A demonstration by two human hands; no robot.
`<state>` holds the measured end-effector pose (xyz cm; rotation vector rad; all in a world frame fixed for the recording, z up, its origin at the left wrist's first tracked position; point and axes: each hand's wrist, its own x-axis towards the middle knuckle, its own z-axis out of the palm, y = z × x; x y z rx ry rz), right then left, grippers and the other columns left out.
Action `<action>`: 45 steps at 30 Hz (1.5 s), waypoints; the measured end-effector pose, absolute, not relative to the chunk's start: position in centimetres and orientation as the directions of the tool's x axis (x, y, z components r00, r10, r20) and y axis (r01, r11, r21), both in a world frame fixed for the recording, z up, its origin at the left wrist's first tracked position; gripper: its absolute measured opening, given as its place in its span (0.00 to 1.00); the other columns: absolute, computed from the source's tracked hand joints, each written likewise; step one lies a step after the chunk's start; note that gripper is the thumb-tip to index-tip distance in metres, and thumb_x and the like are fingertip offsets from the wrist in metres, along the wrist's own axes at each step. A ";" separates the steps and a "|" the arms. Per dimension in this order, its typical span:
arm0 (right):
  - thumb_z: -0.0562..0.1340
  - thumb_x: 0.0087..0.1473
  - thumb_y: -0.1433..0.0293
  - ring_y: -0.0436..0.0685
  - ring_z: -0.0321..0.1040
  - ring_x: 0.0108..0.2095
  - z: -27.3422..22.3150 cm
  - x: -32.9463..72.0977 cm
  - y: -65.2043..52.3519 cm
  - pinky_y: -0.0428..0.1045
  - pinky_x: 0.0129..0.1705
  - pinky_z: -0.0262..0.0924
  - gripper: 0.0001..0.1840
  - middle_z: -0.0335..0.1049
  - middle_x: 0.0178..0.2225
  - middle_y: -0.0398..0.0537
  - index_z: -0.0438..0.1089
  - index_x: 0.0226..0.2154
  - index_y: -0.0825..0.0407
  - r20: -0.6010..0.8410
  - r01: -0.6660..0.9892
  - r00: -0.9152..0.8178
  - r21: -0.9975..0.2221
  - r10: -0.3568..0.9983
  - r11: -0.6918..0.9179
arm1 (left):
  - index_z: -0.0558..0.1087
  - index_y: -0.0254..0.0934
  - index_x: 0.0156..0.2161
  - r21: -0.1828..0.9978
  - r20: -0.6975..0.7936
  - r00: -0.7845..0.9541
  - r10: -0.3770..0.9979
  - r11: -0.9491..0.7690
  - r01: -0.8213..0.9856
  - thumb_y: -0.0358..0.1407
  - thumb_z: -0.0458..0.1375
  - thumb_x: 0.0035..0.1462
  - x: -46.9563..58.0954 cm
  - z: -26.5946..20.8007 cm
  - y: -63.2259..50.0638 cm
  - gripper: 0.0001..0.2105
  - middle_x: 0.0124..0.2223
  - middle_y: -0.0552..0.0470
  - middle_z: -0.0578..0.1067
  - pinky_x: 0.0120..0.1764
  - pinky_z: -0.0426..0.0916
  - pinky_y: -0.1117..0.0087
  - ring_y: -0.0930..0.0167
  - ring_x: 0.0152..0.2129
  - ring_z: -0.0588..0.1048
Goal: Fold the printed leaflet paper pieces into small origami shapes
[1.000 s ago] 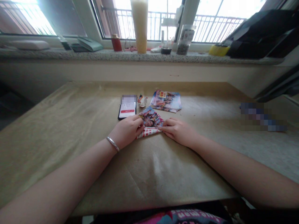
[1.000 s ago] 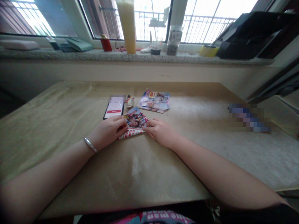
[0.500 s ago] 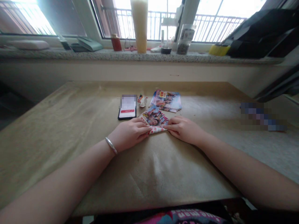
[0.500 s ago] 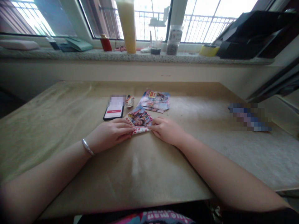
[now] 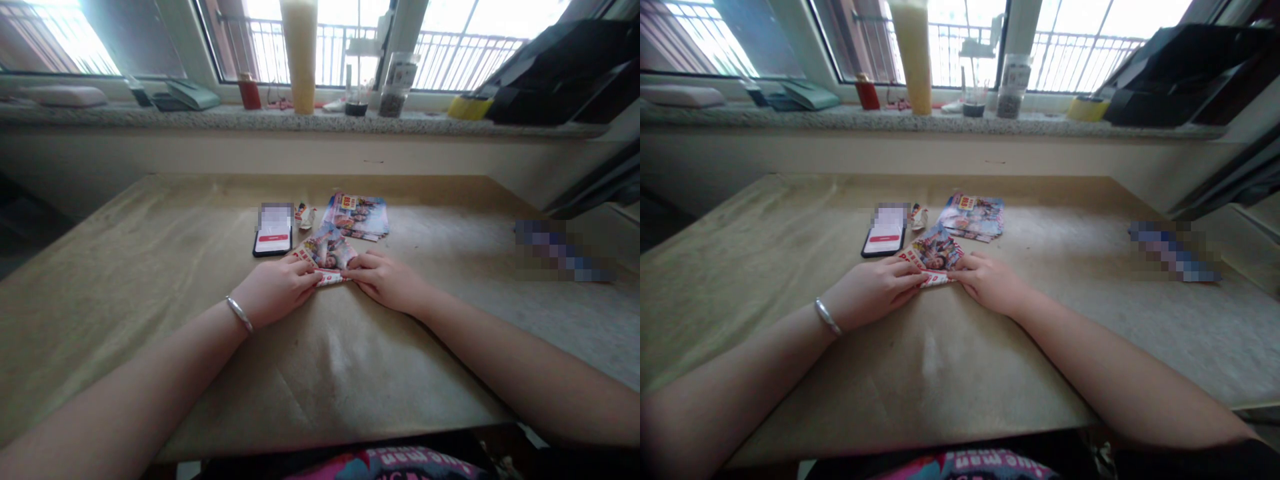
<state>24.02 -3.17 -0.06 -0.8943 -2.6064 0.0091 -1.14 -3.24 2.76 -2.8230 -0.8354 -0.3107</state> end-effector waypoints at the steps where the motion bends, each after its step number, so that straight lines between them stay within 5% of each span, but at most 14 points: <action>1: 0.54 0.58 0.75 0.56 0.65 0.42 -0.1 24.0 -3.1 0.52 0.44 0.63 0.18 0.70 0.40 0.54 0.72 0.47 0.50 0.352 0.590 -0.723 -0.135 0.595 0.796 | 0.74 0.39 0.45 -0.115 0.250 0.818 0.518 -0.823 0.556 0.34 0.50 0.62 -1.1 2.7 -3.3 0.11 0.42 0.47 0.75 0.43 0.70 0.65 0.66 0.41 0.73; 25: 0.53 0.60 0.73 0.56 0.63 0.39 -0.2 23.8 -3.0 0.51 0.41 0.61 0.18 0.70 0.39 0.52 0.72 0.48 0.49 0.347 0.635 -0.706 -0.076 0.617 0.769 | 0.76 0.38 0.41 -0.155 0.189 0.805 0.562 -0.793 0.590 0.37 0.50 0.61 -1.0 2.6 -3.2 0.12 0.37 0.48 0.74 0.38 0.71 0.65 0.65 0.36 0.72; 38: 0.54 0.59 0.73 0.55 0.64 0.38 0.0 23.7 -3.0 0.50 0.40 0.60 0.17 0.71 0.39 0.50 0.73 0.47 0.48 0.354 0.648 -0.703 -0.038 0.617 0.761 | 0.74 0.39 0.45 -0.173 0.241 0.801 0.547 -0.788 0.590 0.37 0.48 0.63 -0.6 2.2 -3.3 0.13 0.40 0.45 0.73 0.40 0.70 0.64 0.64 0.41 0.71; 45: 0.56 0.58 0.71 0.55 0.67 0.38 0.2 24.0 -3.4 0.49 0.41 0.61 0.11 0.73 0.37 0.48 0.74 0.38 0.52 0.370 0.693 -0.647 -0.079 0.666 0.717 | 0.73 0.36 0.45 -0.140 0.220 0.803 0.554 -0.797 0.588 0.34 0.48 0.62 -0.2 1.9 -3.5 0.13 0.40 0.45 0.73 0.49 0.67 0.60 0.65 0.42 0.71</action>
